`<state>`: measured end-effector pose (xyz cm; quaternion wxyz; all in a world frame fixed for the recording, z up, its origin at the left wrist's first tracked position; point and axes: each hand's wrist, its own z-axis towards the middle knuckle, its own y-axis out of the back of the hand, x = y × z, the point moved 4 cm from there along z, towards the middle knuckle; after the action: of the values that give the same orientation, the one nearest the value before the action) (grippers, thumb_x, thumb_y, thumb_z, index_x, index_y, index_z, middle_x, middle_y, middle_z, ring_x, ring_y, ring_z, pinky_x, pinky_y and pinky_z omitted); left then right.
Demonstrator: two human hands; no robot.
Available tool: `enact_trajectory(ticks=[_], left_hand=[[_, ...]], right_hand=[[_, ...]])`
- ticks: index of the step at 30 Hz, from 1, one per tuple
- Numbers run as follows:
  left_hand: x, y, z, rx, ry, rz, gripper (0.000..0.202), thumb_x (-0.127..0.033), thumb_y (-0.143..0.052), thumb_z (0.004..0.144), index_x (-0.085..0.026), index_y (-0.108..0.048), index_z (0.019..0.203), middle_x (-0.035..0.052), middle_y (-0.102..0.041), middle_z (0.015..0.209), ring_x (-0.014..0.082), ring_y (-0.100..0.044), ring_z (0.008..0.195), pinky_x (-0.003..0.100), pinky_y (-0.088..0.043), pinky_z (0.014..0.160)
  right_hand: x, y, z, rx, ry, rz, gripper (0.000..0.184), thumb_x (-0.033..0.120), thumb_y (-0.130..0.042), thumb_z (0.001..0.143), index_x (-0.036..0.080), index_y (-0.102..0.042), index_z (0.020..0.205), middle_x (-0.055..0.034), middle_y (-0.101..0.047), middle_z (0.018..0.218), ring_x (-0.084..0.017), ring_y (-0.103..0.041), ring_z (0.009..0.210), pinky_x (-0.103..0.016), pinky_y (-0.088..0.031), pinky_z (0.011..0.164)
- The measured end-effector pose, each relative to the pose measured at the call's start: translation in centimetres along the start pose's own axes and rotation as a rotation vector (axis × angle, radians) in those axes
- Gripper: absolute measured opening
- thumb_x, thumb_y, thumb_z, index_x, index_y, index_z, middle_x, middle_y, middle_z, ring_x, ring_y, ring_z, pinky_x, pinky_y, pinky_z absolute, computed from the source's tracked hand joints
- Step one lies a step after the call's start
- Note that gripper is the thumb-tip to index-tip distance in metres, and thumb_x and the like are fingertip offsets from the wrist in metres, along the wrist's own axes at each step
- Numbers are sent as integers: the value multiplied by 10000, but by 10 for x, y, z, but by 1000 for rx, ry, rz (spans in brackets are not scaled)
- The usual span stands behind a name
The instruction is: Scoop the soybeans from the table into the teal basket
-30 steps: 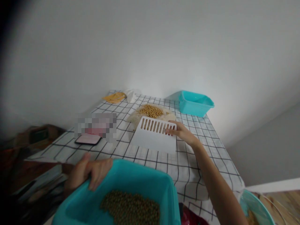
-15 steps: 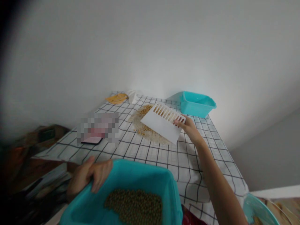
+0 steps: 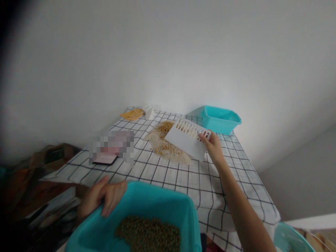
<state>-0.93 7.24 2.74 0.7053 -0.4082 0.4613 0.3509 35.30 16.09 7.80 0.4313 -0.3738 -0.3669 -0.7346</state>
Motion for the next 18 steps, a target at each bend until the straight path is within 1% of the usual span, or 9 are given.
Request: enact_trajectory(ticks=[4,8,13,18], left_hand=[[7,8,2,4,27,-16,736,-451,-270,1047,-219,-473,379,33,-480,361,161,-422,410,370,-410,605],[9,10,5,55,-22,7,753,-472,-283,1045,-218,-487,366,39,-496,346,155,-430,380,371,-422,594],[6,4,4,-19,-23,-11,739,-431,-293,1046,-216,-489,367,31,-486,344,145,-419,379,365,-410,588],[5,1,4,-36,-27,-40,745,-433,-283,1052,-214,-487,369,24,-465,342,145,-416,384,359,-384,579]], right_hand=[[-1,-7,-3,80,-31,19,346,546,-715,807,223,-602,852,-19,-659,773,-191,-579,670,-310,-446,619],[-1,-7,-4,91,-40,34,330,531,-728,803,226,-620,873,-23,-677,792,-198,-596,688,-318,-462,633],[1,-3,-2,24,18,15,328,535,-713,817,228,-597,826,-11,-653,752,-190,-574,668,-308,-449,620],[-1,-9,-3,83,16,-20,332,538,-705,824,224,-600,830,-10,-636,742,-184,-568,653,-297,-432,594]])
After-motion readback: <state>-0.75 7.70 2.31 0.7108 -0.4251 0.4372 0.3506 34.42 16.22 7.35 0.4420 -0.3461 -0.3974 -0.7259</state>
